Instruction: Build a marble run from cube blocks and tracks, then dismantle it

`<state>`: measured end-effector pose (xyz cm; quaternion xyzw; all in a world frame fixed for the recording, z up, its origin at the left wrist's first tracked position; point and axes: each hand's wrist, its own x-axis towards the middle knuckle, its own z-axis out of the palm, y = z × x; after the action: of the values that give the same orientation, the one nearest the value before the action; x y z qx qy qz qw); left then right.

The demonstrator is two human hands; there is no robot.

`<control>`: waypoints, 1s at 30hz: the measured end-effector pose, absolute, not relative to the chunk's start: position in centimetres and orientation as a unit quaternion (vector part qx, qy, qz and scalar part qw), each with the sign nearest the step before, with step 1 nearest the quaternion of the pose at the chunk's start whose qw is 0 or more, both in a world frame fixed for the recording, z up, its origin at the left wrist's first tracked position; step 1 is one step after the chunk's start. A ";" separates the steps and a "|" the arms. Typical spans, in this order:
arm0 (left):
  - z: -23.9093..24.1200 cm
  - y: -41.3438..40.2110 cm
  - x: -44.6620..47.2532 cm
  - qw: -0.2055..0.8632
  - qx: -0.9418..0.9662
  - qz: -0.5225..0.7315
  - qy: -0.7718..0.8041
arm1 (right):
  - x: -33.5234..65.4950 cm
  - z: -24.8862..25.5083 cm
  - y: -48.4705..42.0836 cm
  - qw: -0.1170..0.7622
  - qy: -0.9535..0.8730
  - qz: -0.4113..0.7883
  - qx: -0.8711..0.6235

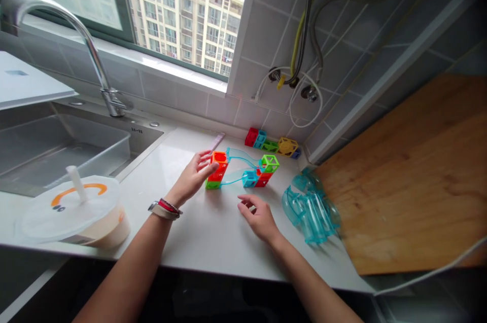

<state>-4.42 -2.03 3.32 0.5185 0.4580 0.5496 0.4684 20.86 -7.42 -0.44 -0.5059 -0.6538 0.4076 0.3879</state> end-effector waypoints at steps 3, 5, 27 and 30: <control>2.2 -1.7 -4.3 0.439 0.578 0.519 0.451 | 19.4 -0.5 -5.5 0.368 -0.668 0.382 -0.522; 1.6 -1.4 -4.5 0.431 0.591 0.500 0.464 | 18.2 -0.5 -4.4 0.366 -0.693 0.350 -0.513; 1.6 -1.4 -4.0 0.414 0.596 0.490 0.484 | 16.8 -1.8 -3.3 0.398 -0.675 0.356 -0.509; 1.1 -1.3 -3.6 0.376 0.604 0.507 0.486 | 16.6 -1.5 -3.4 0.408 -0.668 0.370 -0.501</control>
<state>-3.64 -1.27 1.11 0.6041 0.4864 0.5073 0.3757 16.61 -3.38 -1.54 -0.5005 -0.6680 0.3704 0.4075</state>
